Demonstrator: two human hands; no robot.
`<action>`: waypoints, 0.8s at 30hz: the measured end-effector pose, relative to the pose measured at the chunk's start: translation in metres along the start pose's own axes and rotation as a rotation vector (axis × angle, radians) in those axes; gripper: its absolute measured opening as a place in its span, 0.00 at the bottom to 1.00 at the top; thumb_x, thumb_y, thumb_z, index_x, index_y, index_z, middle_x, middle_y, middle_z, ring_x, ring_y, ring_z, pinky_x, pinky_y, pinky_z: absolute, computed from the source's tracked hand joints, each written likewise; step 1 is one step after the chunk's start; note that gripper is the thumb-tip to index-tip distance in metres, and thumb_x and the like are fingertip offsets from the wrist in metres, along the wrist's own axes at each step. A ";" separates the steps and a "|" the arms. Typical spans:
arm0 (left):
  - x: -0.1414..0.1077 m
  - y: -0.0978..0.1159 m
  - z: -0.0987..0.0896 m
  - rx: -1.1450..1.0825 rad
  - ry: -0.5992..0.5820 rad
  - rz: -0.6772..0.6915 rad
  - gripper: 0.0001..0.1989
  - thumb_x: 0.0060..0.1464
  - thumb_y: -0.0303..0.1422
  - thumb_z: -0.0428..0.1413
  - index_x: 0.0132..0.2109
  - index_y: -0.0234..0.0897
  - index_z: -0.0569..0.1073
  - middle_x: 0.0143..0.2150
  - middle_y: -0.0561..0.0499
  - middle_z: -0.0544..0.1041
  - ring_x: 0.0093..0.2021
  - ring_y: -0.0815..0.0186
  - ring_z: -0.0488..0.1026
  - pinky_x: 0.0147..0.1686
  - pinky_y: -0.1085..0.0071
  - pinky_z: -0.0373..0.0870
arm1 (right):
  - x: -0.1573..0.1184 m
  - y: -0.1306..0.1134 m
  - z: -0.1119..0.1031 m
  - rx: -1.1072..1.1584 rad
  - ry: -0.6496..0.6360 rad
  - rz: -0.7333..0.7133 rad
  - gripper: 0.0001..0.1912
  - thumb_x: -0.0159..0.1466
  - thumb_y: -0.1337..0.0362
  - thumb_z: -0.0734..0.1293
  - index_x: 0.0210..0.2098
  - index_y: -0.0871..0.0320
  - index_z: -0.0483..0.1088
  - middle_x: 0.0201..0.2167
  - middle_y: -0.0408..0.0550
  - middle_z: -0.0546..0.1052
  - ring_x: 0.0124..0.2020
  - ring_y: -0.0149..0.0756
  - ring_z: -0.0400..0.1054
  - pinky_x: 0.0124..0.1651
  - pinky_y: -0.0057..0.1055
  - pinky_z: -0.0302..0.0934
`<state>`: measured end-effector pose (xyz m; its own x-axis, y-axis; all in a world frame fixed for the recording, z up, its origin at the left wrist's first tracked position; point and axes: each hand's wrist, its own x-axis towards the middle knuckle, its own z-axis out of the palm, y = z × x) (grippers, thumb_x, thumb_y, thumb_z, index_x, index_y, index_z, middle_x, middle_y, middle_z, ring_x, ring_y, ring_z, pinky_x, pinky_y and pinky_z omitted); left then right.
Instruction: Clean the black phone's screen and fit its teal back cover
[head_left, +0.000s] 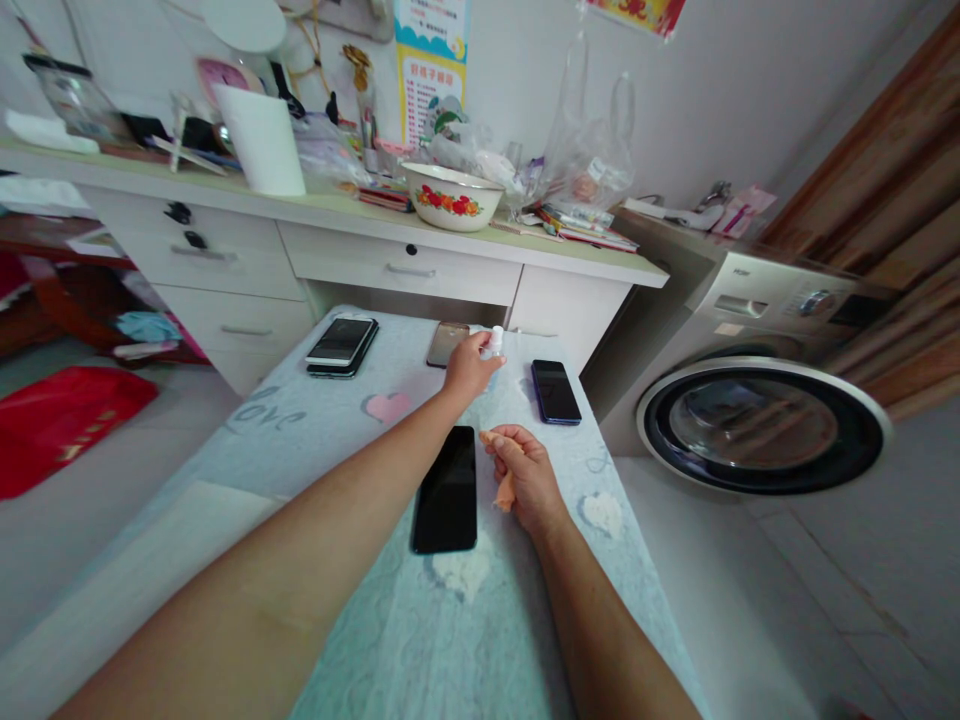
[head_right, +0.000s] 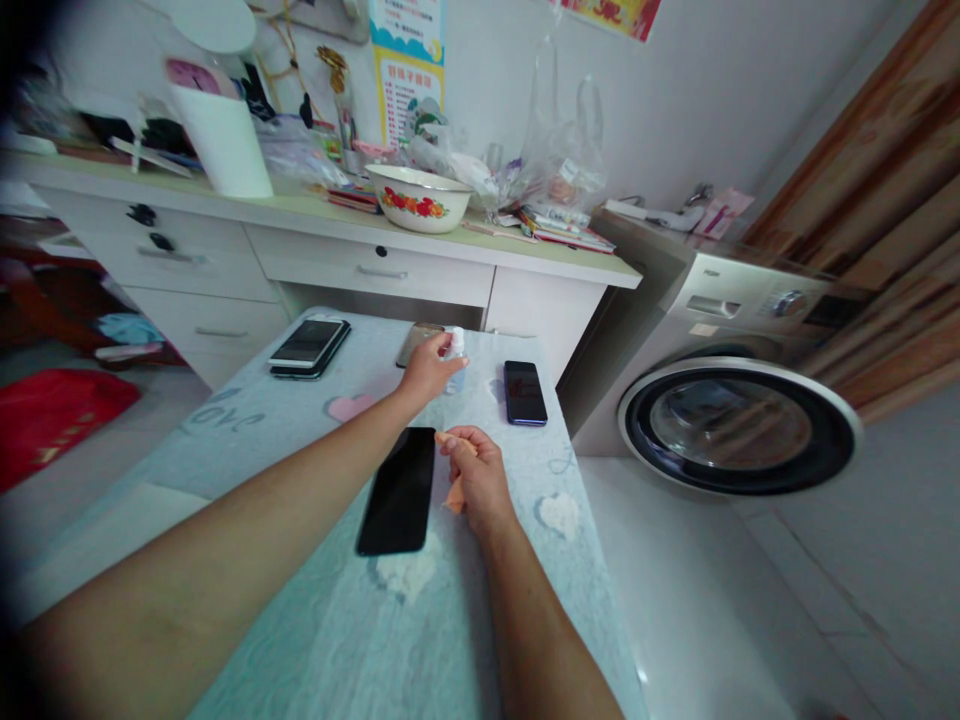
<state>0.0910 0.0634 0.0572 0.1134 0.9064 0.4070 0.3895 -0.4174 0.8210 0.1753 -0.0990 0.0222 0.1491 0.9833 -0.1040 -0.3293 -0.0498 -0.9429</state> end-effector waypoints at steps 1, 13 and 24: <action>0.001 -0.001 0.001 0.013 0.001 -0.001 0.14 0.46 0.32 0.60 0.43 0.34 0.75 0.37 0.50 0.77 0.35 0.66 0.71 0.39 0.70 0.66 | 0.000 0.000 0.000 -0.004 -0.002 -0.003 0.15 0.52 0.54 0.73 0.33 0.58 0.71 0.25 0.39 0.71 0.19 0.23 0.53 0.21 0.22 0.47; -0.003 -0.018 -0.002 -0.002 -0.028 -0.056 0.28 0.46 0.32 0.62 0.56 0.36 0.67 0.54 0.42 0.73 0.50 0.60 0.72 0.50 0.63 0.69 | 0.004 0.012 -0.001 -0.267 -0.041 -0.157 0.17 0.56 0.50 0.71 0.37 0.56 0.75 0.29 0.43 0.76 0.29 0.33 0.67 0.30 0.27 0.60; -0.095 -0.010 -0.077 0.636 -0.221 -0.130 0.18 0.57 0.28 0.50 0.54 0.30 0.69 0.54 0.37 0.74 0.57 0.53 0.68 0.58 0.56 0.61 | 0.003 0.023 -0.005 -0.595 -0.059 -0.298 0.14 0.63 0.52 0.64 0.42 0.53 0.75 0.32 0.45 0.78 0.27 0.35 0.70 0.26 0.28 0.63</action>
<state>0.0056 -0.0234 0.0411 0.1867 0.9668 0.1745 0.8659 -0.2459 0.4356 0.1726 -0.0982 -0.0008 0.0970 0.9770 0.1900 0.2917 0.1546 -0.9439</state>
